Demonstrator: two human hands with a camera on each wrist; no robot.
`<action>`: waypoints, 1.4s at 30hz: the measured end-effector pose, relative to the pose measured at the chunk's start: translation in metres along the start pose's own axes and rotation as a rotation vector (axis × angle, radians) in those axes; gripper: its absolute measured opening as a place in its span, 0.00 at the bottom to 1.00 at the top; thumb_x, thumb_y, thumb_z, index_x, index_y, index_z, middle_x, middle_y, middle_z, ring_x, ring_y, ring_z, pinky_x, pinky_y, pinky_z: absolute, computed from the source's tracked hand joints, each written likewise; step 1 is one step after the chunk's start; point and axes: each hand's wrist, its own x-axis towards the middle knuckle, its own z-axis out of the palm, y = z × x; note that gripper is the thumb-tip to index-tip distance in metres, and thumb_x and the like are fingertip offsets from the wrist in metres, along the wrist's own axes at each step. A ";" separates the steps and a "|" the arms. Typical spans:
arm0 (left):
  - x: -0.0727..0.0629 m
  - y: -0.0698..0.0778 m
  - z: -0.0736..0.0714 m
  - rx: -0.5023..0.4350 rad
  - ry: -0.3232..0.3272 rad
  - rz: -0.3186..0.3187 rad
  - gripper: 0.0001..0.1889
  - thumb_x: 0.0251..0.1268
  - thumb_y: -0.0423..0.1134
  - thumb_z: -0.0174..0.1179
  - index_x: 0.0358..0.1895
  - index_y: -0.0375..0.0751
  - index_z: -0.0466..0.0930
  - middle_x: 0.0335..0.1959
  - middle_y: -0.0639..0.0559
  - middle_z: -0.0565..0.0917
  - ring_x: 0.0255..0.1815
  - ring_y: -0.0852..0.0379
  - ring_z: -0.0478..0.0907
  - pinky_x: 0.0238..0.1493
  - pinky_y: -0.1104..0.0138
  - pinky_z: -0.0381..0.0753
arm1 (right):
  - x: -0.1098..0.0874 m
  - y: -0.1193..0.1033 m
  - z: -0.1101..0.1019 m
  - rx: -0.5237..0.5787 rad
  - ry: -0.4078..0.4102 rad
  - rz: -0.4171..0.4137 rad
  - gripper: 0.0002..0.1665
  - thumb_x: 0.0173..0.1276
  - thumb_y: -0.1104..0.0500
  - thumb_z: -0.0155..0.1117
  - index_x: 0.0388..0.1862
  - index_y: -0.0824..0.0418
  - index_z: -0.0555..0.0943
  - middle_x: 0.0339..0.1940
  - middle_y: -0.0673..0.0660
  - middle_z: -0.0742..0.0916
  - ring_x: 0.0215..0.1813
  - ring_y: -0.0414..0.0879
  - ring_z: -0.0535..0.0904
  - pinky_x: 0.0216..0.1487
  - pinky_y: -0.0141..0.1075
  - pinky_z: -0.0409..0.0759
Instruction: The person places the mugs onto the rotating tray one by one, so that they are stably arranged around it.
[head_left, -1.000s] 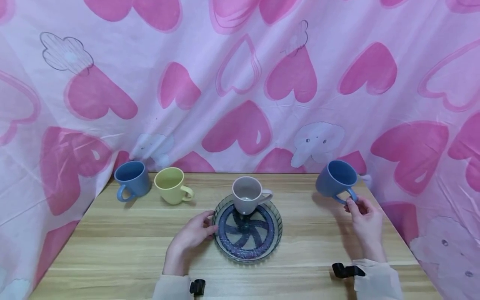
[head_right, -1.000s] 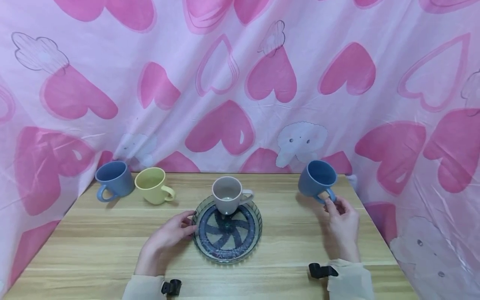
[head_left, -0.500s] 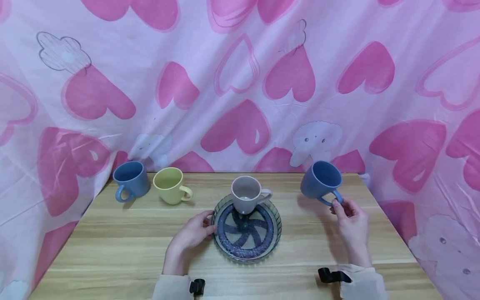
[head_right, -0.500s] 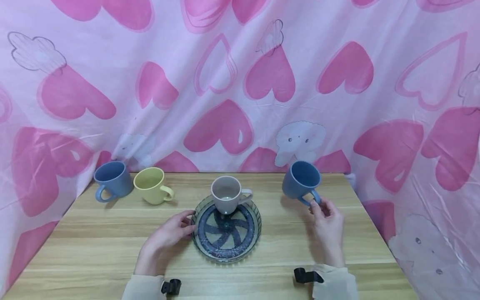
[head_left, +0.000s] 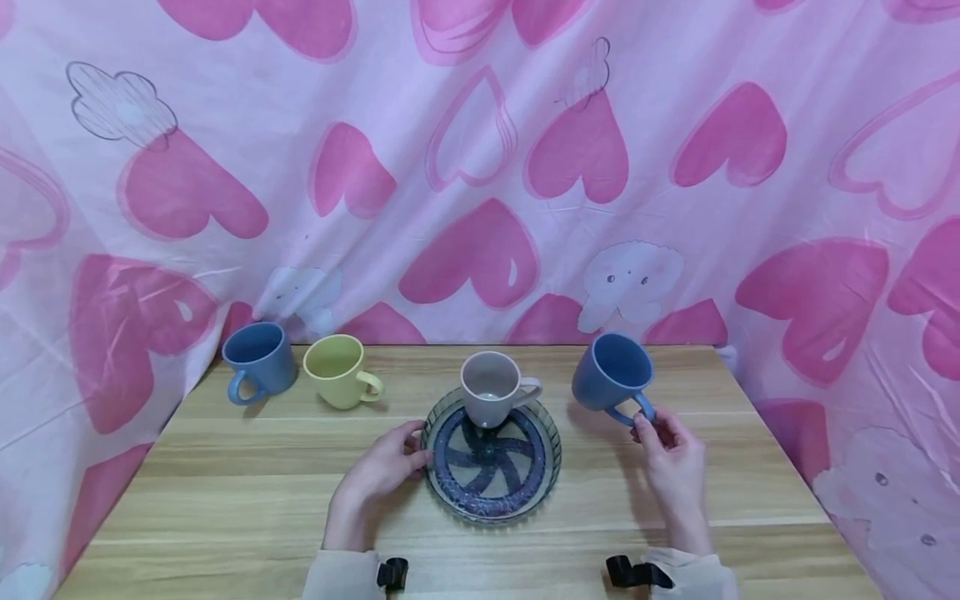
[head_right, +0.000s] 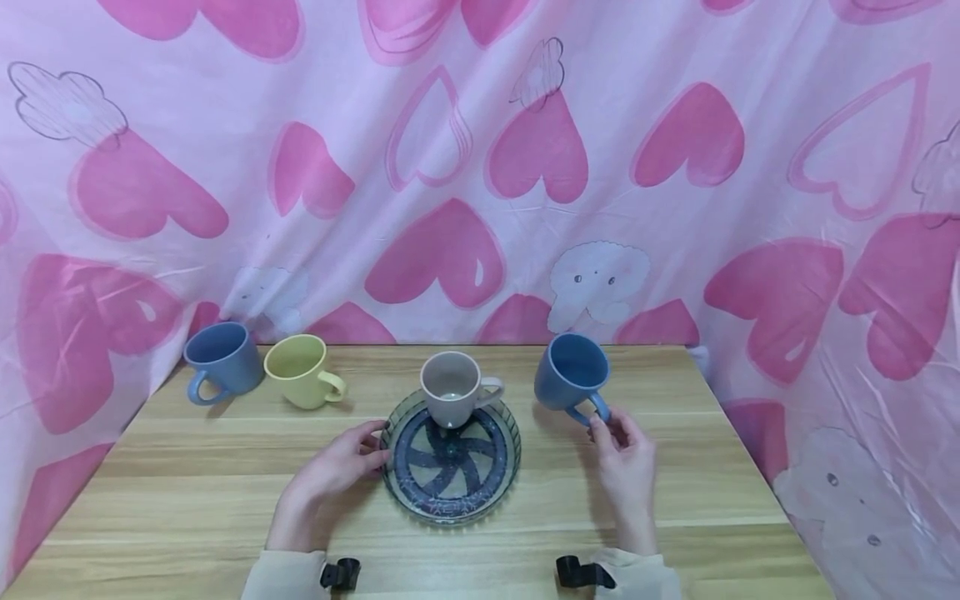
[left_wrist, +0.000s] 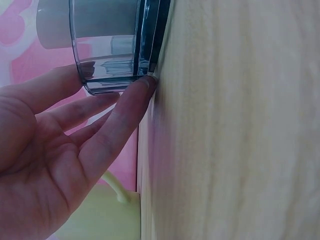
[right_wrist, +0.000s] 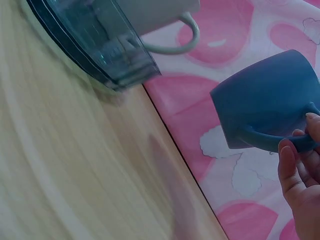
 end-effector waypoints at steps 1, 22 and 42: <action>0.000 0.000 0.000 -0.003 0.000 -0.001 0.30 0.64 0.26 0.59 0.68 0.25 0.62 0.41 0.39 0.79 0.34 0.50 0.80 0.39 0.59 0.85 | -0.001 0.004 0.001 0.001 0.000 0.013 0.09 0.65 0.75 0.62 0.43 0.79 0.79 0.31 0.63 0.85 0.28 0.37 0.81 0.33 0.23 0.80; -0.002 0.002 0.000 0.036 0.019 -0.006 0.28 0.64 0.27 0.60 0.67 0.28 0.66 0.40 0.42 0.79 0.37 0.51 0.79 0.40 0.59 0.84 | -0.039 0.006 0.018 -0.016 -0.077 0.034 0.11 0.66 0.73 0.64 0.46 0.77 0.79 0.34 0.62 0.85 0.31 0.40 0.82 0.34 0.26 0.82; 0.000 0.002 -0.001 0.090 0.024 0.006 0.29 0.62 0.29 0.63 0.66 0.27 0.67 0.38 0.44 0.80 0.36 0.54 0.78 0.41 0.61 0.82 | -0.063 0.000 0.041 0.009 -0.199 0.071 0.10 0.66 0.71 0.64 0.46 0.74 0.80 0.38 0.67 0.84 0.37 0.51 0.84 0.39 0.31 0.84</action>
